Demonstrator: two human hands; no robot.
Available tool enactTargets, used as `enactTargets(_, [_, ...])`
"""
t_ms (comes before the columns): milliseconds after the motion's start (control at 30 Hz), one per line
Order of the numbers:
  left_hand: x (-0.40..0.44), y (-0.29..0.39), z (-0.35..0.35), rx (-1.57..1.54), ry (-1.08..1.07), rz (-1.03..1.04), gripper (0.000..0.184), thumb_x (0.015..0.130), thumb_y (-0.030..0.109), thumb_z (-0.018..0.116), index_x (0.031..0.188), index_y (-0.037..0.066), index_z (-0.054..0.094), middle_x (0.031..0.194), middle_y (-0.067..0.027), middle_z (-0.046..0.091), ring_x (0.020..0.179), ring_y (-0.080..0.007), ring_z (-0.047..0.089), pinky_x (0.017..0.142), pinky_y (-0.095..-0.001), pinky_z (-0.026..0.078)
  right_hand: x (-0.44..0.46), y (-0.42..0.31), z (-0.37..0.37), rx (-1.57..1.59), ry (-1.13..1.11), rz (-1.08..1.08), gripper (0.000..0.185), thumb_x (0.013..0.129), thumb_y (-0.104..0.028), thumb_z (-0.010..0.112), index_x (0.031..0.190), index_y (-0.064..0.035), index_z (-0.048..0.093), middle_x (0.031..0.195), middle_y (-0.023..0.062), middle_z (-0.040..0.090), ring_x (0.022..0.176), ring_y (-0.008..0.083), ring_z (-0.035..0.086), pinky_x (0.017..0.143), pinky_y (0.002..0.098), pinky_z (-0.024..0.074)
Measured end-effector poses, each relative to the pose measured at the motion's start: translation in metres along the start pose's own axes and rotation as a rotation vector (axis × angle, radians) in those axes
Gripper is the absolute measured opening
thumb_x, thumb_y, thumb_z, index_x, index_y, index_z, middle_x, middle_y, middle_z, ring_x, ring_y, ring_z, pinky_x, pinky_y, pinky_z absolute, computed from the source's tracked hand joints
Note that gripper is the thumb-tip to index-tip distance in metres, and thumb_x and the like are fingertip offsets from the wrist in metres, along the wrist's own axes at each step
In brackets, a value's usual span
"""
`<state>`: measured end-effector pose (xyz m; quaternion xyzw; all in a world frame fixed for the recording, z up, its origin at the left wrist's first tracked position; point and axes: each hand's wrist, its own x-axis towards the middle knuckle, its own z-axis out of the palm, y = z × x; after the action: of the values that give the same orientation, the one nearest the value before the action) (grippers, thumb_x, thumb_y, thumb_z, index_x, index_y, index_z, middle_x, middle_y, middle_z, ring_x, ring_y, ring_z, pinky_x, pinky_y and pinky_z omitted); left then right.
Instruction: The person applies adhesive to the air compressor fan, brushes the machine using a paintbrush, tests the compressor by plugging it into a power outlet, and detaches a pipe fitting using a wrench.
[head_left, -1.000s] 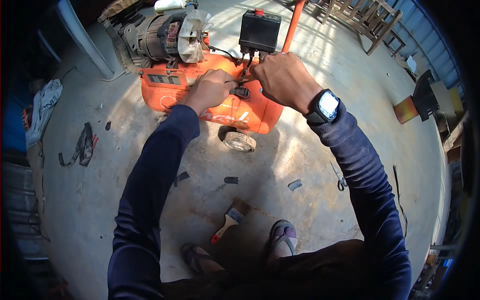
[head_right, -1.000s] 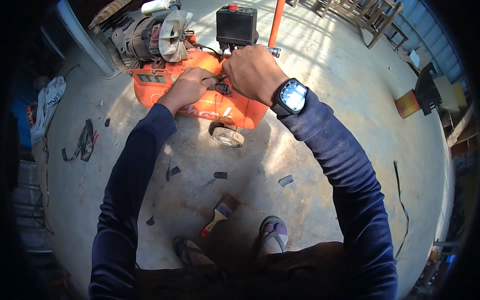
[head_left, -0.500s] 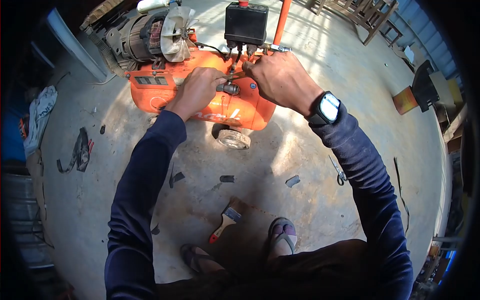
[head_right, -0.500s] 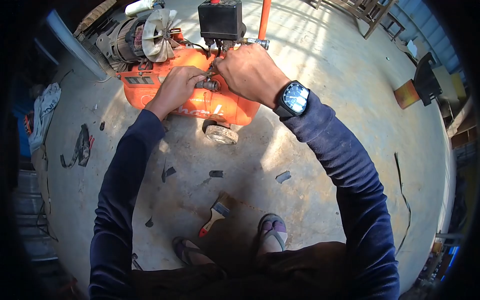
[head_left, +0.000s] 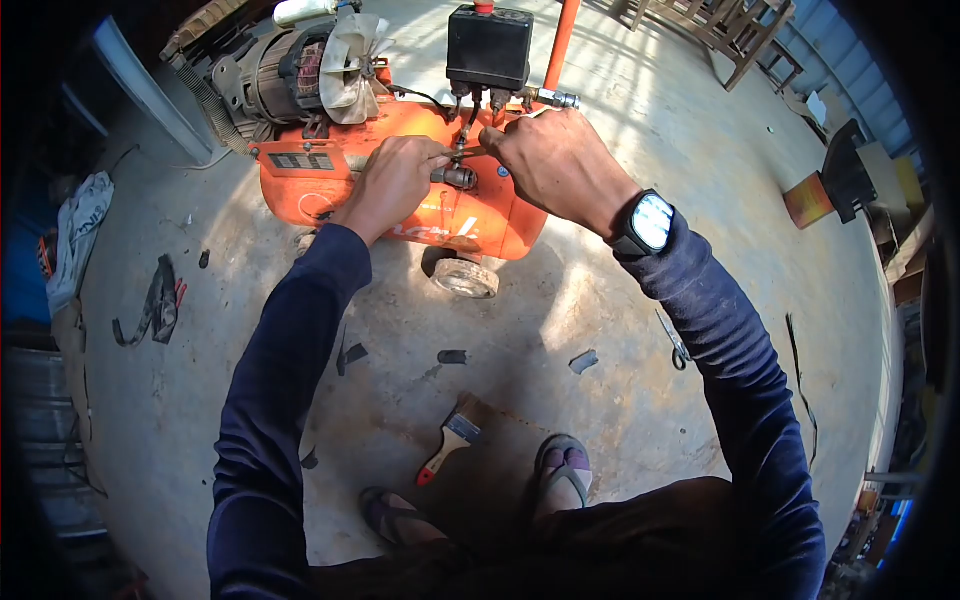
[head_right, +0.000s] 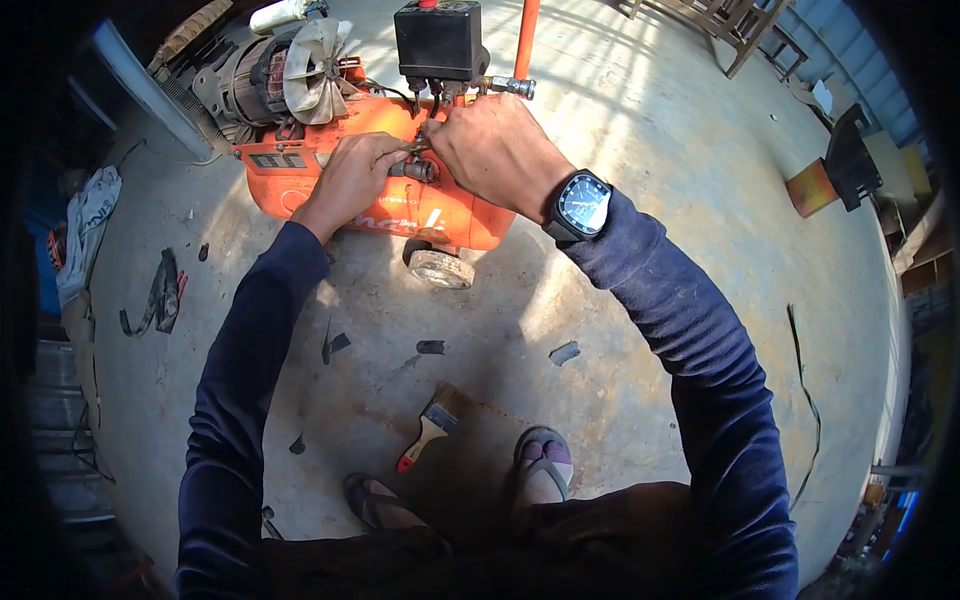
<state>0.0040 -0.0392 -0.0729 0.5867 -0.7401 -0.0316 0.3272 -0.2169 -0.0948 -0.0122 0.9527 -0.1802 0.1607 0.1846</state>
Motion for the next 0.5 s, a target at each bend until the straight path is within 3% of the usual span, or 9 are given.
enactTargets(167, [-0.001, 0.004, -0.002, -0.010, -0.015, -0.029, 0.018, 0.091, 0.007, 0.060, 0.099, -0.006, 0.071, 0.097, -0.0195, 0.071, 0.088, -0.0352, 0.068, 0.081, -0.0407, 0.053, -0.005, -0.001, 0.002, 0.011, -0.035, 0.029, 0.022, 0.086, -0.011, 0.055, 0.106, -0.0117, 0.064, 0.070, 0.0100, 0.062, 0.064, 0.0293, 0.063, 0.059, 0.0409, 0.0492])
enactTargets(300, [-0.002, 0.006, -0.006, -0.017, -0.020, -0.005, 0.018, 0.091, 0.008, 0.062, 0.100, -0.005, 0.071, 0.097, -0.0191, 0.072, 0.088, -0.0351, 0.068, 0.082, -0.0406, 0.053, -0.023, 0.010, 0.024, 0.084, 0.070, -0.025, 0.019, 0.087, -0.012, 0.056, 0.104, -0.0117, 0.062, 0.074, 0.0094, 0.064, 0.068, 0.0305, 0.065, 0.060, 0.0417, 0.0508])
enactTargets(433, [0.000, 0.015, -0.010, -0.091, 0.018, -0.041, 0.020, 0.091, 0.011, 0.063, 0.099, -0.004, 0.073, 0.092, -0.0221, 0.071, 0.088, -0.0379, 0.068, 0.084, -0.0430, 0.053, -0.050, 0.039, 0.067, 0.067, -0.029, 0.092, 0.018, 0.090, -0.017, 0.055, 0.108, -0.0132, 0.058, 0.082, 0.0100, 0.065, 0.070, 0.0299, 0.067, 0.058, 0.0411, 0.0521])
enactTargets(500, [0.004, 0.007, -0.004, 0.015, 0.058, 0.018, 0.019, 0.090, 0.013, 0.065, 0.098, -0.003, 0.073, 0.090, -0.0181, 0.072, 0.082, -0.0347, 0.069, 0.080, -0.0410, 0.054, -0.054, 0.032, 0.073, 0.171, -0.002, 0.167, 0.012, 0.093, -0.017, 0.055, 0.102, -0.0093, 0.055, 0.082, 0.0123, 0.064, 0.074, 0.0326, 0.066, 0.061, 0.0435, 0.0516])
